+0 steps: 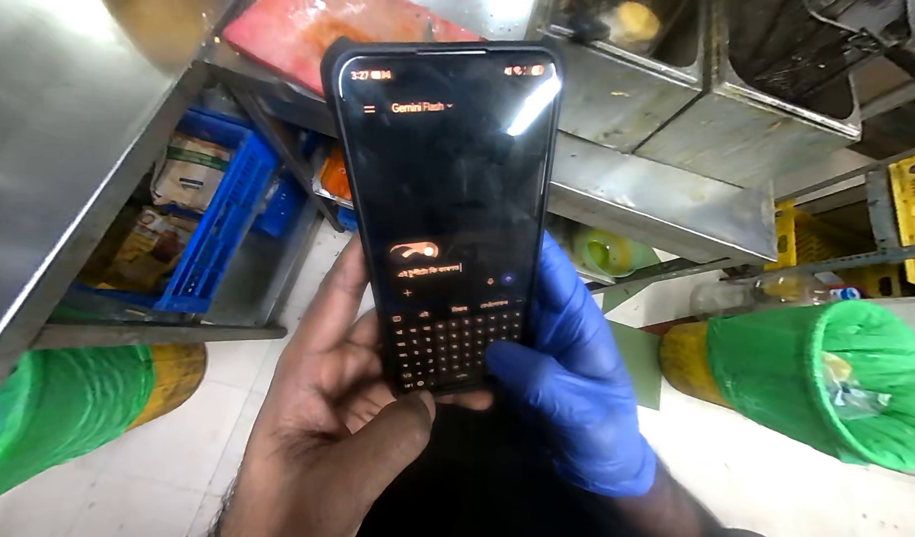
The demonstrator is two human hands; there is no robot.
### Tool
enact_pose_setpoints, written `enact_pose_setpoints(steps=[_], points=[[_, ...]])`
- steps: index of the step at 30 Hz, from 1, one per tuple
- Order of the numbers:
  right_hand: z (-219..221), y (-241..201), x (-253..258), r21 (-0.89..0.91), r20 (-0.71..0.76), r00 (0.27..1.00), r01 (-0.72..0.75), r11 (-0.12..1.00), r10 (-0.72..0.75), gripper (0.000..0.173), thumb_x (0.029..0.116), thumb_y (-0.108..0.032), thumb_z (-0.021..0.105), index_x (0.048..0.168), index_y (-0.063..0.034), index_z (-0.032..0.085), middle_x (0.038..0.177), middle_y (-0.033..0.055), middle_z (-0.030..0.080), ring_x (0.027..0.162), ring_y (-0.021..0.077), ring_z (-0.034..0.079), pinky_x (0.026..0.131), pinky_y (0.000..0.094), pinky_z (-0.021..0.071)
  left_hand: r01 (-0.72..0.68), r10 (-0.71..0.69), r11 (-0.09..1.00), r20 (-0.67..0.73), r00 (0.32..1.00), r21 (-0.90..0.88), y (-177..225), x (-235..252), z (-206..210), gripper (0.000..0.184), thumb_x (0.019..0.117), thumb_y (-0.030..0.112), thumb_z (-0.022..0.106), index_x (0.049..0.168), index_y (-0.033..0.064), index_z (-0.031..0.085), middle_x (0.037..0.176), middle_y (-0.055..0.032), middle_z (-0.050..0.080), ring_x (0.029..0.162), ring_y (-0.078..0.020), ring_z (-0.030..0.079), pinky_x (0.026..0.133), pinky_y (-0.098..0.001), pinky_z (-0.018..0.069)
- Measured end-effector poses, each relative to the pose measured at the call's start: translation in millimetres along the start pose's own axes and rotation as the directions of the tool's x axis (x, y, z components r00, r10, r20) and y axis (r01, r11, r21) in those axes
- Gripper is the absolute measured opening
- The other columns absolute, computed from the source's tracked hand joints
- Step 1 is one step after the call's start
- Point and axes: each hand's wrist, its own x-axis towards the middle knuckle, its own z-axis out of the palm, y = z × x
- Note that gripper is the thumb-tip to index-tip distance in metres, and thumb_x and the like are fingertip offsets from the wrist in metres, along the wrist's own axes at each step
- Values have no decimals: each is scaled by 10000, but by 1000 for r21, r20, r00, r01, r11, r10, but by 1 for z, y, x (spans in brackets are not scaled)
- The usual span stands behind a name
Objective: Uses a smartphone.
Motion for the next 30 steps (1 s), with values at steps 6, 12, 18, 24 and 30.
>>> enact_pose_setpoints(steps=[6, 12, 18, 24, 30], points=[[-2, 1, 0, -8, -2, 1000, -7, 1000, 7, 745, 849, 135, 442, 1549, -95, 329, 1232, 104, 611, 993, 146, 665, 757, 305, 605, -13, 13, 1000, -8, 1000, -5, -3, 0, 1, 902, 825, -152, 510, 1609, 201, 235, 1324, -111, 619, 1048, -261, 709, 823, -430, 644], [-4, 1, -1, 14, 16, 1000, -15, 1000, 14, 765, 833, 122, 468, 1549, -111, 333, 1237, 97, 612, 999, 144, 667, 754, 305, 610, -9, 8, 1000, 0, 1000, -19, -4, 0, 1, 905, 830, -151, 500, 1615, 207, 225, 1341, -122, 607, 1056, -279, 705, 822, -455, 643], [-6, 1, 0, 28, 31, 999, -26, 999, 25, 725, 834, 113, 460, 1518, -103, 352, 1232, 91, 608, 1016, 139, 660, 776, 309, 605, -7, 6, 1000, -11, 1000, -21, -5, 1, 1, 903, 832, -151, 502, 1615, 203, 225, 1326, -129, 618, 1049, -281, 709, 822, -452, 644], [-7, 1, 0, 17, 32, 999, -44, 999, 44, 774, 831, 100, 467, 1554, -138, 326, 1244, 80, 608, 992, 126, 661, 755, 292, 603, -5, 5, 1000, -28, 1000, 2, -5, 1, 1, 878, 847, -133, 503, 1613, 208, 245, 1316, -109, 625, 1035, -250, 710, 816, -424, 644], [-7, 2, 3, 32, 55, 997, -49, 998, 47, 769, 829, 104, 469, 1549, -120, 323, 1244, 90, 605, 969, 132, 661, 717, 285, 602, 4, -3, 998, 16, 1000, -57, -3, 1, -7, 884, 841, -153, 470, 1621, 187, 232, 1349, -141, 597, 1066, -287, 696, 838, -471, 635]])
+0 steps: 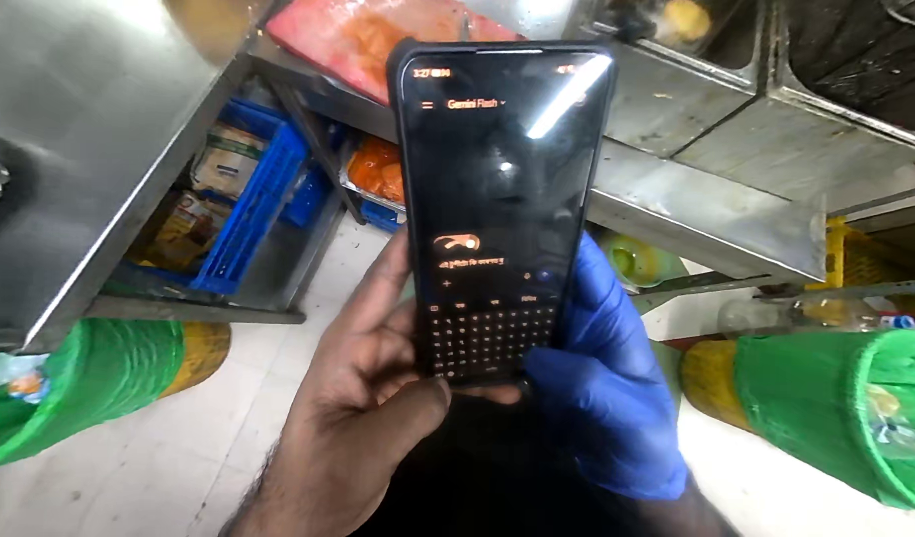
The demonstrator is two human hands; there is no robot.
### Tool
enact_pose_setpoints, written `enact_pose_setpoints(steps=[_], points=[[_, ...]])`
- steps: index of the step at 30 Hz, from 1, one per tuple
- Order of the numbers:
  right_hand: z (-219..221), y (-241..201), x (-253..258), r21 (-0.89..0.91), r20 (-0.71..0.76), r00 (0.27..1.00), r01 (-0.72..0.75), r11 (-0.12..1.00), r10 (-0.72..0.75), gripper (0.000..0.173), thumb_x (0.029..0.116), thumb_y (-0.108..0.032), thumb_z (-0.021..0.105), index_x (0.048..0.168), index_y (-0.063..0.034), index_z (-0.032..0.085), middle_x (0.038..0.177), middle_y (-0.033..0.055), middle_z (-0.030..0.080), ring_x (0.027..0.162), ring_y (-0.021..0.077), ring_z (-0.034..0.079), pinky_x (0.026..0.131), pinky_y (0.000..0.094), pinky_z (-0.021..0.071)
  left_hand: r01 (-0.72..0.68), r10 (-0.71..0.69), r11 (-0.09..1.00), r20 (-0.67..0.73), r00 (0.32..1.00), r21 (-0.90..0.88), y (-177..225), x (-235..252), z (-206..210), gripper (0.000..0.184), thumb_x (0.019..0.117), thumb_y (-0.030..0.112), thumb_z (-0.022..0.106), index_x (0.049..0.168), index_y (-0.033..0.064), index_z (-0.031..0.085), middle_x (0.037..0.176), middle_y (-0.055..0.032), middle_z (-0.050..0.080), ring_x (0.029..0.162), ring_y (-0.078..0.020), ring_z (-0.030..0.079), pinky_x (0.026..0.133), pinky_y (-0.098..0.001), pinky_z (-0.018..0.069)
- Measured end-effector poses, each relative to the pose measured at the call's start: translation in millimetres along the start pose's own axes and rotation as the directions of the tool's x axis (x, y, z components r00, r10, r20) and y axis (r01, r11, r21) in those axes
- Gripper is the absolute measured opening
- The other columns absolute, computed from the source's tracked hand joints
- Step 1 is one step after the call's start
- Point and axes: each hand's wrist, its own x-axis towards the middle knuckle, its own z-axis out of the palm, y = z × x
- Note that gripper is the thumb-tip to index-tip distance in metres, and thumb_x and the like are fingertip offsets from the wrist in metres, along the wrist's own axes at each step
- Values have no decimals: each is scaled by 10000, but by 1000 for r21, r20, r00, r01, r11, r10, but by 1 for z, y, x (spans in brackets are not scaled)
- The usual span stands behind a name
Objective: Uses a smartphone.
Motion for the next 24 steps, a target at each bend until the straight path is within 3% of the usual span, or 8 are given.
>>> enact_pose_setpoints(steps=[15, 24], points=[[-3, 0, 2, 20, -1, 1000, -21, 1000, 21, 776, 807, 91, 457, 1543, -120, 331, 1242, 100, 613, 943, 137, 671, 676, 281, 600, 53, -44, 993, 81, 996, -108, 1, 3, -10, 944, 820, -185, 470, 1638, 181, 172, 1352, -179, 591, 1100, -320, 688, 877, -506, 623], [-4, 1, 4, 18, 13, 999, -29, 999, 29, 780, 803, 83, 462, 1545, -117, 329, 1290, 92, 592, 1024, 141, 656, 748, 299, 604, 55, -46, 992, 82, 996, -116, 0, 3, -12, 915, 841, -191, 452, 1634, 170, 172, 1354, -200, 589, 1120, -360, 676, 879, -549, 614]])
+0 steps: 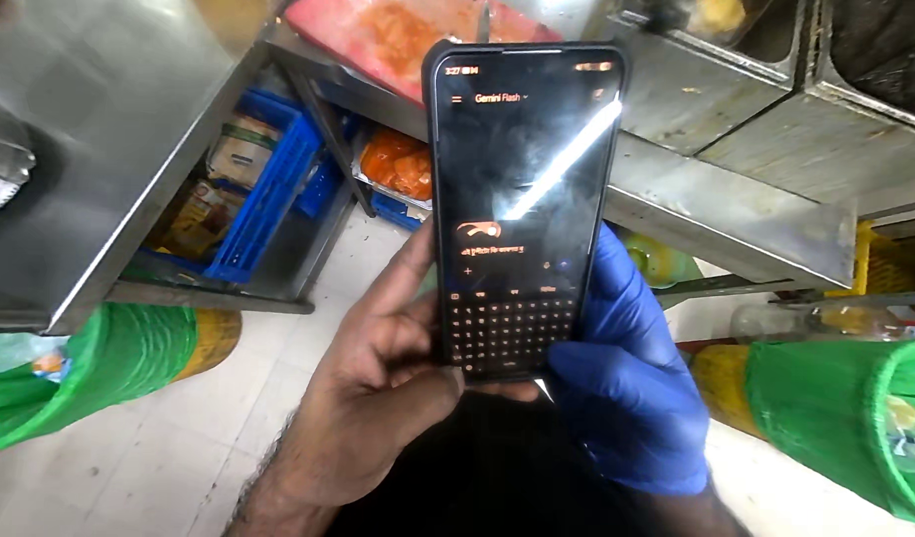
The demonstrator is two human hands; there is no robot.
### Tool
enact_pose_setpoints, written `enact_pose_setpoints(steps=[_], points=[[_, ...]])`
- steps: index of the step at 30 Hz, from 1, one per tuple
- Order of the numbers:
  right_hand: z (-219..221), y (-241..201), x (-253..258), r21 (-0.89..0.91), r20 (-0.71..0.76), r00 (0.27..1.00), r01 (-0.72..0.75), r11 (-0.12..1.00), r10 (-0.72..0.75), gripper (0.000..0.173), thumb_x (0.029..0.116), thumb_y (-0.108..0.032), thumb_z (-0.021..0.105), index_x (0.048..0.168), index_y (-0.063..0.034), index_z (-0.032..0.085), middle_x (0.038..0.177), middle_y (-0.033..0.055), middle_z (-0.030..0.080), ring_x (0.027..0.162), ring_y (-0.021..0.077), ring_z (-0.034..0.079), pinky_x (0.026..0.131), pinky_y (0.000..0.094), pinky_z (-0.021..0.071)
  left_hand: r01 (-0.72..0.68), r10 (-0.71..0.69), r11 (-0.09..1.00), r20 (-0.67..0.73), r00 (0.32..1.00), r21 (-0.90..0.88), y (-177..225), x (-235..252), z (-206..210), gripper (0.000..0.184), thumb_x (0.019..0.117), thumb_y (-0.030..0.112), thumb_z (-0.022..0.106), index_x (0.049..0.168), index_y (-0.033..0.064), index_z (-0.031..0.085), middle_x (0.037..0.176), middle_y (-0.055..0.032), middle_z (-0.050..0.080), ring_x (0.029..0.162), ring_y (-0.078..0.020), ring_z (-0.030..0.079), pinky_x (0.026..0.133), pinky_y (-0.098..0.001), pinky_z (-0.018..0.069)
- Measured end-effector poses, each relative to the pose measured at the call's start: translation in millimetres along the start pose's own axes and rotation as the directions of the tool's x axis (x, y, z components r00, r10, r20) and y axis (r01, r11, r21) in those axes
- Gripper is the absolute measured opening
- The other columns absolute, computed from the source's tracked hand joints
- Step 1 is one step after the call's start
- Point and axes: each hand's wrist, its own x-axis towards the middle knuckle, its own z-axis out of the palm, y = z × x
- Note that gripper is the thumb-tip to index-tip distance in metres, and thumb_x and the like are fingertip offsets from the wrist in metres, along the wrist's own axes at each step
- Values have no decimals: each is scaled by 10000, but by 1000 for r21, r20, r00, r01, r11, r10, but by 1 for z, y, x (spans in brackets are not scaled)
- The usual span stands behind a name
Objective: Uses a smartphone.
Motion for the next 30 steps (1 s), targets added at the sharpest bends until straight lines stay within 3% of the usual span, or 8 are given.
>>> enact_pose_setpoints(steps=[16, 30], points=[[-1, 0, -1, 15, -20, 1000, 0, 1000, 0, 776, 798, 77, 463, 1539, -115, 336, 1263, 93, 598, 977, 133, 661, 716, 291, 600, 14, -14, 1000, -15, 1000, -9, -2, 3, 1, 936, 827, -201, 449, 1639, 165, 160, 1357, -209, 581, 1123, -363, 673, 882, -560, 608], [-7, -1, -5, 20, -5, 1000, -19, 1000, 20, 813, 797, 89, 483, 1558, -148, 324, 1303, 89, 590, 1042, 155, 657, 768, 333, 609, 4, -4, 1000, -26, 1000, -16, -9, 4, 5, 899, 849, -170, 471, 1631, 184, 205, 1382, -190, 574, 1105, -351, 684, 851, -536, 625]])
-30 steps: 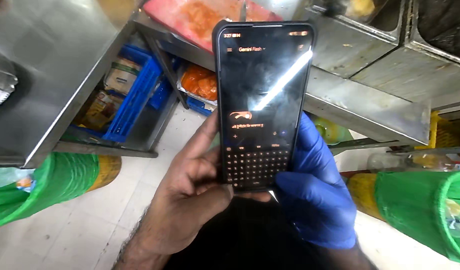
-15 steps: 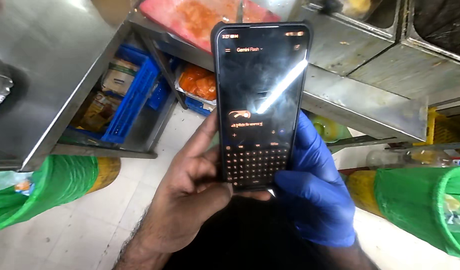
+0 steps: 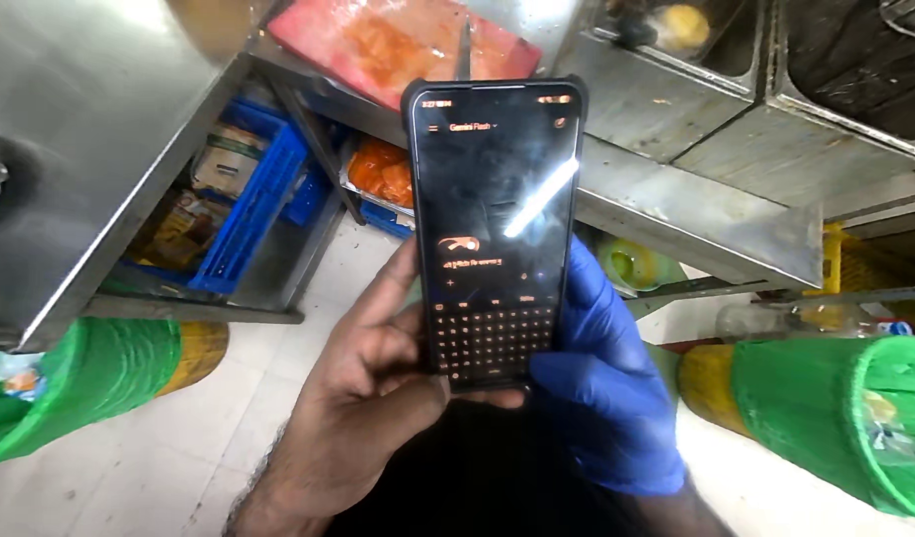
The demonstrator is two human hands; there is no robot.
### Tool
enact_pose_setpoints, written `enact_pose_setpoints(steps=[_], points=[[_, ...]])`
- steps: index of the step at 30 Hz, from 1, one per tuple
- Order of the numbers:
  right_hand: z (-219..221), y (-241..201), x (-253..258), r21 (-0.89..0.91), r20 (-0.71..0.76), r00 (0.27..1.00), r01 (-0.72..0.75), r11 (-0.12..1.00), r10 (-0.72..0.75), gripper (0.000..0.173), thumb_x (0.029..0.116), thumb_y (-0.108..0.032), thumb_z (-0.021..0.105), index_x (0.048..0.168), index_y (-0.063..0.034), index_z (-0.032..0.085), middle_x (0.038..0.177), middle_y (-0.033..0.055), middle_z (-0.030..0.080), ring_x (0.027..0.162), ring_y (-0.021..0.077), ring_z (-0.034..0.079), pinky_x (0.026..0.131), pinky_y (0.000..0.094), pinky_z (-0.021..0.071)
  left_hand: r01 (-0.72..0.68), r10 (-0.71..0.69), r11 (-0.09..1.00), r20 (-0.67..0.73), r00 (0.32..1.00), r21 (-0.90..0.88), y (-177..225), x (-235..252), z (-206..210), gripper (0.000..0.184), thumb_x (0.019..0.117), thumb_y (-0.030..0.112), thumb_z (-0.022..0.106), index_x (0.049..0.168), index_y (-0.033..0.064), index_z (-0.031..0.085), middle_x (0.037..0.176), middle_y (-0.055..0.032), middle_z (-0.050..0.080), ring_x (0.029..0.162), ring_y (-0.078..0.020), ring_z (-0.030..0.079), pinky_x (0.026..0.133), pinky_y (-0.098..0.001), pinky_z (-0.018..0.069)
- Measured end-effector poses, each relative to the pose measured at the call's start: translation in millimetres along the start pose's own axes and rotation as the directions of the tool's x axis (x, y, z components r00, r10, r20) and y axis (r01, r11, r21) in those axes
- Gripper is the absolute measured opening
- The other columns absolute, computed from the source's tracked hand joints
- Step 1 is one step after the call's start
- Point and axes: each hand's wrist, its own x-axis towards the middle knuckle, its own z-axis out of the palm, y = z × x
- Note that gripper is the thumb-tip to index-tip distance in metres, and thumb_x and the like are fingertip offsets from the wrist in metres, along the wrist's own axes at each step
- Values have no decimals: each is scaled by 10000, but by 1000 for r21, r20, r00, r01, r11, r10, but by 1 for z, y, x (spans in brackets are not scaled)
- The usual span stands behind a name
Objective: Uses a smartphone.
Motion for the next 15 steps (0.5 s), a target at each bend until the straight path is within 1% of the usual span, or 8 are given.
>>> enact_pose_setpoints(steps=[7, 9, 15], points=[[-10, -7, -4, 14, 21, 1000, 1, 1000, -2, 814, 793, 96, 484, 1556, -144, 328, 1302, 96, 590, 1044, 159, 660, 771, 334, 613, -10, 10, 1000, -4, 1000, -11, -6, 3, 11, 895, 857, -171, 460, 1633, 189, 195, 1379, -202, 571, 1113, -366, 679, 865, -565, 613], [-14, -10, -6, 12, 36, 999, 2, 1000, -2, 819, 793, 94, 483, 1561, -137, 318, 1320, 98, 581, 1062, 162, 655, 781, 340, 612, -21, 21, 1000, -5, 1000, -15, -10, 4, 16, 891, 859, -173, 464, 1630, 187, 199, 1376, -204, 573, 1114, -372, 678, 866, -570, 612], [-30, -21, -17, 20, 62, 998, -12, 1000, 10, 823, 791, 104, 475, 1564, -137, 320, 1323, 103, 581, 1064, 162, 656, 782, 335, 611, -48, 47, 998, -27, 999, -30, -27, 7, 34, 880, 874, -165, 471, 1633, 195, 206, 1377, -209, 570, 1125, -375, 671, 873, -573, 608]])
